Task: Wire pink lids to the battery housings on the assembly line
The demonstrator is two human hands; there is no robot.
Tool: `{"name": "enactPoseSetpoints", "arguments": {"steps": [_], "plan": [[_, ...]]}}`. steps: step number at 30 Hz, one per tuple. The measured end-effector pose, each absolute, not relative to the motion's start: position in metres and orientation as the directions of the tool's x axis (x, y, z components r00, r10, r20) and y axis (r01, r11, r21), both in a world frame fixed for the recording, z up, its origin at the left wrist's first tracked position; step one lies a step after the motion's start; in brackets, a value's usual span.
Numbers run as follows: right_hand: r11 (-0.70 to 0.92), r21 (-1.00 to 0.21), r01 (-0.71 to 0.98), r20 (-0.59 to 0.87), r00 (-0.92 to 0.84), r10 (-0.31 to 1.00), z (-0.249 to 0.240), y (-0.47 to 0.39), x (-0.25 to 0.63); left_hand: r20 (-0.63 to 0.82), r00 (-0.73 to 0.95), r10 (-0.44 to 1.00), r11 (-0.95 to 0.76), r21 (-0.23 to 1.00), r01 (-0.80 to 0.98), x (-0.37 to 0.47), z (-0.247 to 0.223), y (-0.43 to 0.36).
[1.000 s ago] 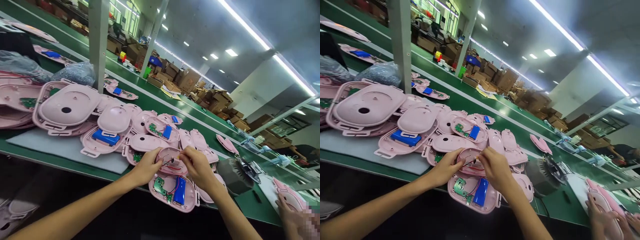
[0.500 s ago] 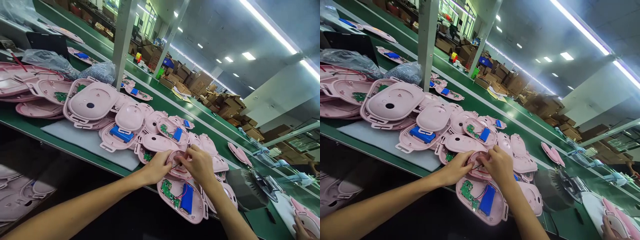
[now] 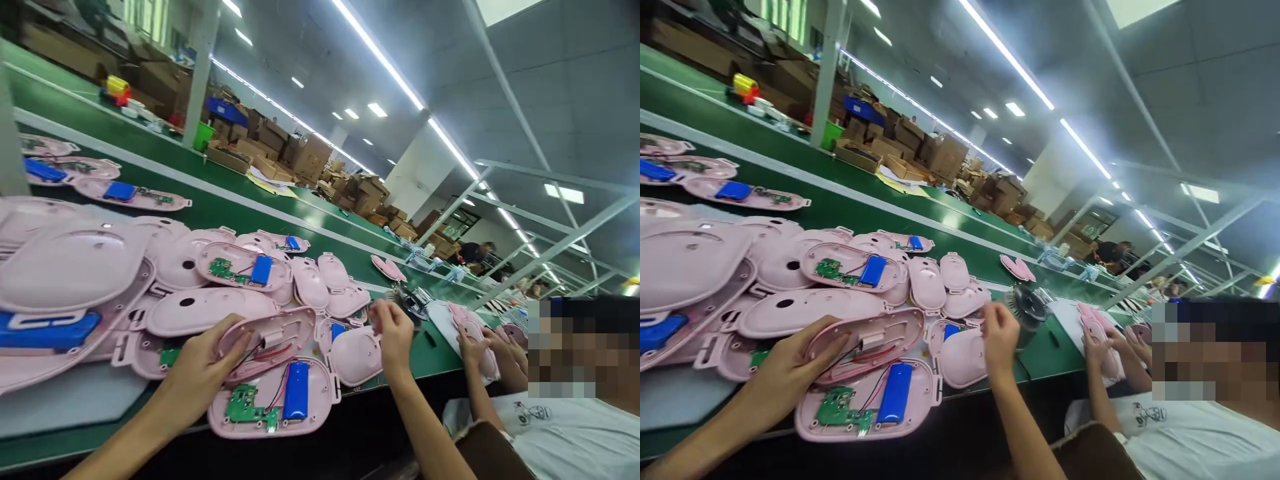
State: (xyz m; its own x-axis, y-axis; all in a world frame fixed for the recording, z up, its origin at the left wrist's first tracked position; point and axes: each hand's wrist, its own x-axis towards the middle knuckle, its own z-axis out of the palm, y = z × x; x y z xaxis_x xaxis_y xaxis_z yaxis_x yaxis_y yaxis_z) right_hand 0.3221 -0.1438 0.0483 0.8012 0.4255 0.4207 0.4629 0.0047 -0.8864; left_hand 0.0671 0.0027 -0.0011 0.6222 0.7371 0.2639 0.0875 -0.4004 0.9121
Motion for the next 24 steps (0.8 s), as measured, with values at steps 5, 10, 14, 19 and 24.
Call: {"name": "enactPoseSetpoints", "arguments": {"steps": [5,10,14,19,24], "plan": [[0.169,-0.975,-0.145,-0.107,0.971,0.214,0.041,-0.172,0.386,0.283,0.64,0.714,-0.445,0.89,0.103,0.069,0.0,0.003],[0.25,-0.923,-0.292,-0.244,0.947,0.209,0.045,-0.156,0.398,0.247,0.624,0.741,-0.403,0.907,0.119,0.07,0.009,-0.005],[0.316,-0.893,-0.32,-0.277,0.945,0.174,0.044,-0.155,0.397,0.242,0.609,0.755,-0.378,0.92,0.103,0.067,0.01,-0.008],[0.356,-0.875,-0.327,-0.299,0.945,0.134,0.041,-0.157,0.394,0.277,0.654,0.704,-0.414,0.908,0.062,0.065,0.009,-0.006],[0.353,-0.87,-0.344,-0.329,0.939,0.105,0.038,-0.159,0.395,0.268,0.671,0.691,-0.411,0.909,0.061,0.061,0.009,-0.008]]}}
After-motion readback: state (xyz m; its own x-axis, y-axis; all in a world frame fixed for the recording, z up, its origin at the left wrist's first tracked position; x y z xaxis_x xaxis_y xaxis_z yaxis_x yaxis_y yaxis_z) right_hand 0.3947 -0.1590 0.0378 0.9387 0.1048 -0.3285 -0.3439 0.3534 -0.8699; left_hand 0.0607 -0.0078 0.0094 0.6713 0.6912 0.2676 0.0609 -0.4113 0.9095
